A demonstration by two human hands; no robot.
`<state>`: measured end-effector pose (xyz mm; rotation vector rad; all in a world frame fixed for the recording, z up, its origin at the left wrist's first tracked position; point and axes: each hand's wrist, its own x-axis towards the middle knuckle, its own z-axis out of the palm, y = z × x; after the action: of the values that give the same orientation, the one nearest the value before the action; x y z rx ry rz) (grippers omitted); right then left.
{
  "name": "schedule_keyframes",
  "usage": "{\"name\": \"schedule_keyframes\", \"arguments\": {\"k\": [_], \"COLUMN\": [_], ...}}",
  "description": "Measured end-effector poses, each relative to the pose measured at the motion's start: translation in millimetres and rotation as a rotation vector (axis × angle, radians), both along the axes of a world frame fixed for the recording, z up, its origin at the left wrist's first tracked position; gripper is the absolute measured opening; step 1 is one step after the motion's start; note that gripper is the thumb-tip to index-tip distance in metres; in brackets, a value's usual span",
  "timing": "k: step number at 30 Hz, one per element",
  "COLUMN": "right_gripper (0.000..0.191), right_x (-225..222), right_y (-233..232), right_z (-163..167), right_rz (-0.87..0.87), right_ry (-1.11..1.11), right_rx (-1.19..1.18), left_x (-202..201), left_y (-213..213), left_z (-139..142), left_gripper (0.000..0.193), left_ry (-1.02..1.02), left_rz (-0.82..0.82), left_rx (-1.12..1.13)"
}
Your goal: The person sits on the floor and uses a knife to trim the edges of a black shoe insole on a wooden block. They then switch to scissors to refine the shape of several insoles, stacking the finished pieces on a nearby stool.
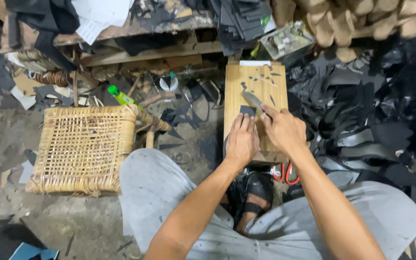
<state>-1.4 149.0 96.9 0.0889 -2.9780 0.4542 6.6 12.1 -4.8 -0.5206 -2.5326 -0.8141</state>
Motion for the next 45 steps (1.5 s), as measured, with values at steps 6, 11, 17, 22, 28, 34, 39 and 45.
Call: {"name": "schedule_keyframes", "arguments": {"k": [6,11,17,22,28,34,39,45], "right_gripper": [0.036,0.034,0.037,0.037,0.036,0.038,0.038,0.036], "right_x": [40.0,41.8,37.4,24.6,-8.4,37.5,47.7,29.8], "right_y": [-1.1,-5.5,-12.2,-18.9,-14.1,-4.0,-6.5,-13.7], "right_z": [14.8,18.4,-2.9,-21.5,-13.4,0.9,-4.5,-16.9], "right_rz": [0.007,0.042,0.014,-0.045,-0.049,-0.031,-0.033,-0.082], "right_ry": [-0.127,-0.096,-0.015,-0.003,-0.137,-0.111,-0.088,-0.02], "right_rx": [0.032,0.065,0.022,0.01,-0.036,0.011,0.021,0.031], "left_x": [3.0,3.0,-1.5,0.3,1.8,2.3,3.3,2.3], "left_y": [-3.0,-2.8,-4.2,-5.6,-5.9,-3.2,-3.0,-3.7], "left_z": [4.6,5.1,-2.3,-5.3,-1.7,0.8,-2.2,-4.2], "left_gripper": [0.05,0.049,0.051,0.049,0.058,0.053,0.051,0.055], "left_ry": [-0.067,-0.071,-0.061,-0.073,-0.058,-0.033,-0.024,-0.012], "left_rz": [-0.036,-0.034,-0.029,-0.037,-0.058,-0.046,-0.044,-0.051], "left_rx": [-0.018,0.009,-0.003,-0.009,-0.077,-0.051,-0.033,-0.057]}}
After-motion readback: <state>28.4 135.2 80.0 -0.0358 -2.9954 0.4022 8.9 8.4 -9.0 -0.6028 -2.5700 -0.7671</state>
